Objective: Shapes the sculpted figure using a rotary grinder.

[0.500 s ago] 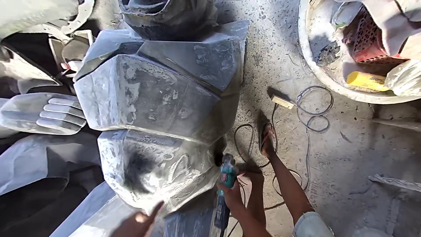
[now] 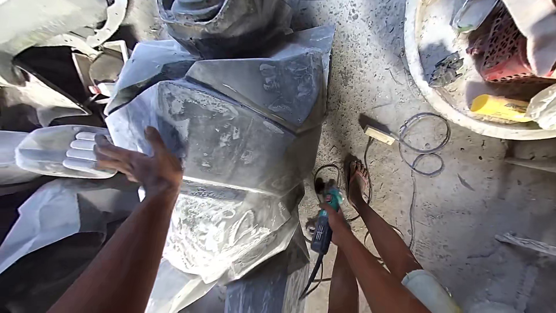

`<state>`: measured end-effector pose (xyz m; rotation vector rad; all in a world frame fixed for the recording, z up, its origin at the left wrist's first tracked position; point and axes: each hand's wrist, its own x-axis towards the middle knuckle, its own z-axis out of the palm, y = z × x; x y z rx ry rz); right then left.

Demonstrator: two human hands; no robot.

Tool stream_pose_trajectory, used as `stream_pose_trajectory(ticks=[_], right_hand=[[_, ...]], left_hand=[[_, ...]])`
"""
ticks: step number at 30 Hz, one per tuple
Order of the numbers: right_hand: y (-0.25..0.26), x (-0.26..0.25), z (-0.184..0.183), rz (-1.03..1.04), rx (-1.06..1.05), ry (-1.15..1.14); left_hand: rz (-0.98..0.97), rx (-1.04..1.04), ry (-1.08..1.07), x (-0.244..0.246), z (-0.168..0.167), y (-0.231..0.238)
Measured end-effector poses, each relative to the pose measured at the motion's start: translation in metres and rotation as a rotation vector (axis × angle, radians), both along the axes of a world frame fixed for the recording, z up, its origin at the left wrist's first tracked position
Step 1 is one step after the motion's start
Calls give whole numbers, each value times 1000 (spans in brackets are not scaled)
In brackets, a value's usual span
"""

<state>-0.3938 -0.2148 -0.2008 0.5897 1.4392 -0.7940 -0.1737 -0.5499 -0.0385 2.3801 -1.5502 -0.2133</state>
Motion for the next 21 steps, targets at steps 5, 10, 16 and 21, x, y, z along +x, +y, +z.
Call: stream_pose_trajectory(ticks=[5,10,16,21], right_hand=[[20,-40,9,-31,7,25],[36,-54,24,60,-37,13],[3,-49,60,-10,-109,11],[-41,-36,76,-118,-213,65]], left_hand=[[214,-44,-145,-17,-26,-18],[186,-2,-246,-15,-32,-18],[126,51,-272,-22,-28,-15],[100,93,-317,-21,-29,-17]])
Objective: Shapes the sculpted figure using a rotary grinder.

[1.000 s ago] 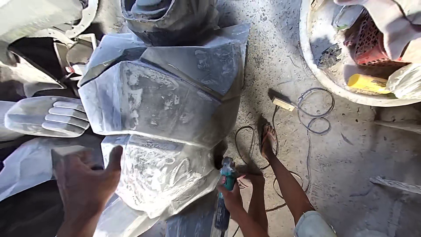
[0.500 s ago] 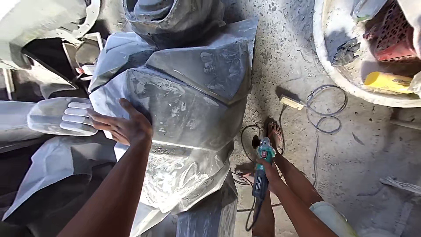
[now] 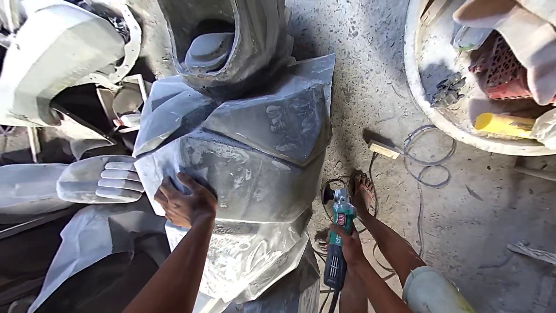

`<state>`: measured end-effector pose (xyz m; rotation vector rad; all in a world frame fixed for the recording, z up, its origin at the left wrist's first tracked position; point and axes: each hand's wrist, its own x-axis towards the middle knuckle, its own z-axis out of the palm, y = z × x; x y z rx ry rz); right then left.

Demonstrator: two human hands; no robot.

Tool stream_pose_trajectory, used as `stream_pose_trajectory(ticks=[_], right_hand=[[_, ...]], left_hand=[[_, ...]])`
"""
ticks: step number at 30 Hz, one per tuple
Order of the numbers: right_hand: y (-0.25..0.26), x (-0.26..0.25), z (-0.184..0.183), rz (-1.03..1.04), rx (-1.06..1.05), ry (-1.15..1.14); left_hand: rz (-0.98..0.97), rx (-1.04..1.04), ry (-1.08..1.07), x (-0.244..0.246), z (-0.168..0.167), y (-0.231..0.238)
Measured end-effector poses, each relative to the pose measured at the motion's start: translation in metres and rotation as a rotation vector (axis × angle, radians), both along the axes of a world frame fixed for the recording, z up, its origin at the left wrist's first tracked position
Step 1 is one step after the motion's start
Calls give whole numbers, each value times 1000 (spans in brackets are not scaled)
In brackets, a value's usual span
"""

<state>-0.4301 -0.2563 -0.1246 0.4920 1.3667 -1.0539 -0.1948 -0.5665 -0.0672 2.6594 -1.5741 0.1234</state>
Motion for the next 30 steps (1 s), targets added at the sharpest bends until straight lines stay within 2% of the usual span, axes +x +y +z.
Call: stream_pose_trajectory(ticks=[5,10,15,18,24,30], right_hand=[[-35,29,31,-33,-32,89],[-35,101,45,-39,-38,92],[-30,163,70,-30,84,113],[-35,167,66,-44,64,186],[-76,132,43,-75,34,345],[-18,173,45,-2,39,258]], left_hand=[[-15,35,-21,1,1,0],[-30,51,-19,-1,3,1],[-30,52,-27,-7,6,2],[-34,48,-17,-11,8,3],[-44,51,-24,-6,6,3],[-33,43,-13,-4,4,3]])
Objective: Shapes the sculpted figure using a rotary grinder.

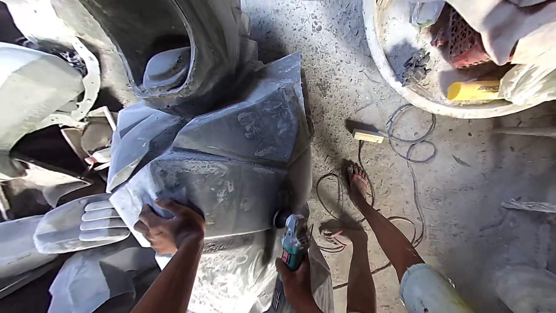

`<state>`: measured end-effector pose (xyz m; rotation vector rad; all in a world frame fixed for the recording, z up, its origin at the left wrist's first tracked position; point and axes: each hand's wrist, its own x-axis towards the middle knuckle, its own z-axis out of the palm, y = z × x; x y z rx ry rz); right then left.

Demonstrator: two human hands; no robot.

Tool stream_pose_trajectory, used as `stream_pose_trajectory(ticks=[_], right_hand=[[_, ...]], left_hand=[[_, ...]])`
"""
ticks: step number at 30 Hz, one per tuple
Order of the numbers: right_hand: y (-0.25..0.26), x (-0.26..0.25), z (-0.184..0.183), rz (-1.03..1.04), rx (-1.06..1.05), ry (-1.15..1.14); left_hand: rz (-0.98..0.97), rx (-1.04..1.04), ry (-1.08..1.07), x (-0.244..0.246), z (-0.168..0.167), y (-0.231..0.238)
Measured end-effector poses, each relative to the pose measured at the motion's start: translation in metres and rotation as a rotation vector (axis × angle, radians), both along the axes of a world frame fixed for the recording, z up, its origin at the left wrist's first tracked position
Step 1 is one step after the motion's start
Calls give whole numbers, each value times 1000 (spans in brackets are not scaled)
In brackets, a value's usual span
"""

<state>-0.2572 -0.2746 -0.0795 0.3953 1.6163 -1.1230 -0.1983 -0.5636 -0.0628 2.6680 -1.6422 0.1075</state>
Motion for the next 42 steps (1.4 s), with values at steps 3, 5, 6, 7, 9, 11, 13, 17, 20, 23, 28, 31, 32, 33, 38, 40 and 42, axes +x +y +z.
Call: stream_pose_trajectory(ticks=[3,5,6,7,9,11,13,17,20,23,28,31,32,33,38,40,42], right_hand=[[13,8,-2,16,1,9],[-2,-4,-10,-5,10,49],[-13,-14,-12,-20,10,65],[-25,-25,-14,-41,-6,79],[-42,-39,-18,-96,-56,105],[-42,-39,-19,-117,-92,108],[-26,-25,-15,-83,-63,65],[20,9,-15,-29,63,-30],[36,4,-16,-55,102,-23],[29,-26,-26,-150,39,10],[-15,-122,-41,-133,-110,-110],[-36,-154,-52,-4,-139,-138],[-42,-158,-53,24,-143,-152],[-45,-160,-54,24,-154,-171],[-31,-145,-65,-70,-64,-255],[-24,-141,-73,-100,10,-311],[-27,-152,-79,-100,36,-321]], left_hand=[[-6,16,1,0,0,-1],[-3,24,9,-1,1,-1],[1,26,13,0,2,0],[1,24,17,0,2,0],[-12,5,26,3,0,-1],[-36,6,31,5,-2,0],[-30,27,31,5,1,1],[-26,16,39,4,1,-1],[-20,21,42,1,2,0],[-22,20,42,4,1,-1],[-14,24,37,3,1,0],[-13,18,28,2,-1,-1],[-14,16,23,3,-1,-1],[-19,17,17,4,-1,-1],[-59,20,7,6,-3,-3],[-73,19,5,9,-3,-4],[-81,9,-4,9,-4,-5]])
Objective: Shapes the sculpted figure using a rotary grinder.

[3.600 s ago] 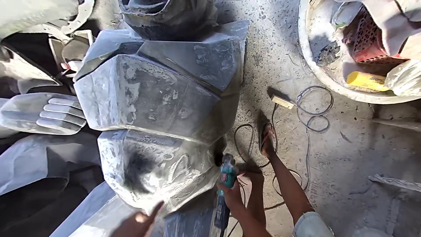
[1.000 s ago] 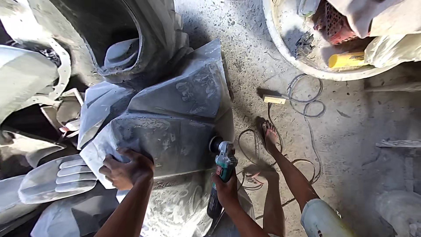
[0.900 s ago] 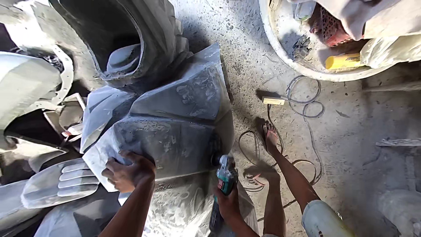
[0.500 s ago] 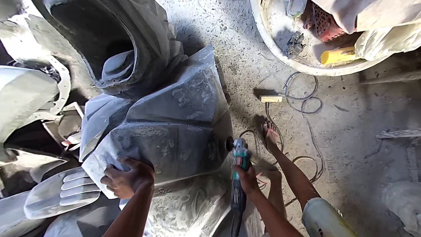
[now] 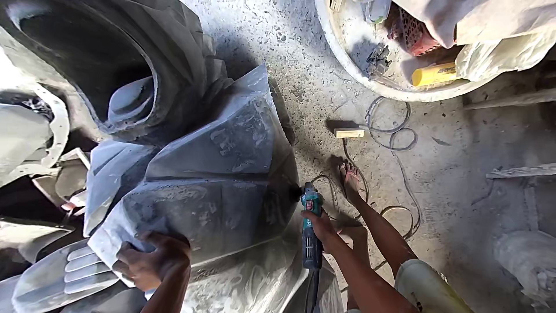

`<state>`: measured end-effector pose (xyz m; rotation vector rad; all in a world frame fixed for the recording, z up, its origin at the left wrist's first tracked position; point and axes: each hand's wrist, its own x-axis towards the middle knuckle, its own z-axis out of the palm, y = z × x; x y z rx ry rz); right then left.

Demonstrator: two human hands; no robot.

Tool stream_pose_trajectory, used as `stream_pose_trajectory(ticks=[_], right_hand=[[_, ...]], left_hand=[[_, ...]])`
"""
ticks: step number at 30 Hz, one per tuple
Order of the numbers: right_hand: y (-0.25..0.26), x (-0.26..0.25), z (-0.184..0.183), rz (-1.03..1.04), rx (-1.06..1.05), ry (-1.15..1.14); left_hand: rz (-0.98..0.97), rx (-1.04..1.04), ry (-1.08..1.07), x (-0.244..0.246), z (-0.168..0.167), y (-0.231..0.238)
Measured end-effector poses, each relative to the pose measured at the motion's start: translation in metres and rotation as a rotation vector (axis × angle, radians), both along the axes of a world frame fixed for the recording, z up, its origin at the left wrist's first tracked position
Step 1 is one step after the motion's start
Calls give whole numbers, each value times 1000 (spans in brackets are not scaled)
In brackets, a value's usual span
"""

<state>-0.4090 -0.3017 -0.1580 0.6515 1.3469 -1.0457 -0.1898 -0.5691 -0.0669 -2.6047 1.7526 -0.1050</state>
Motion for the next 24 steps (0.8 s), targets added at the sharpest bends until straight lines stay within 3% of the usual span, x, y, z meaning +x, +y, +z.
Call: stream_pose_trajectory(ticks=[6,14,20,24], right_hand=[[-40,-23,6,-1,-118,64],[6,12,29,-62,-22,-78],[-31,-14,29,-77,-160,13],[-30,-11,20,-93,-115,7]], left_hand=[[-20,-32,-3,4,-4,-2],[-35,-43,-3,8,-6,-2],[-36,-51,-20,10,-9,-3],[-36,-52,-23,9,-8,-3]])
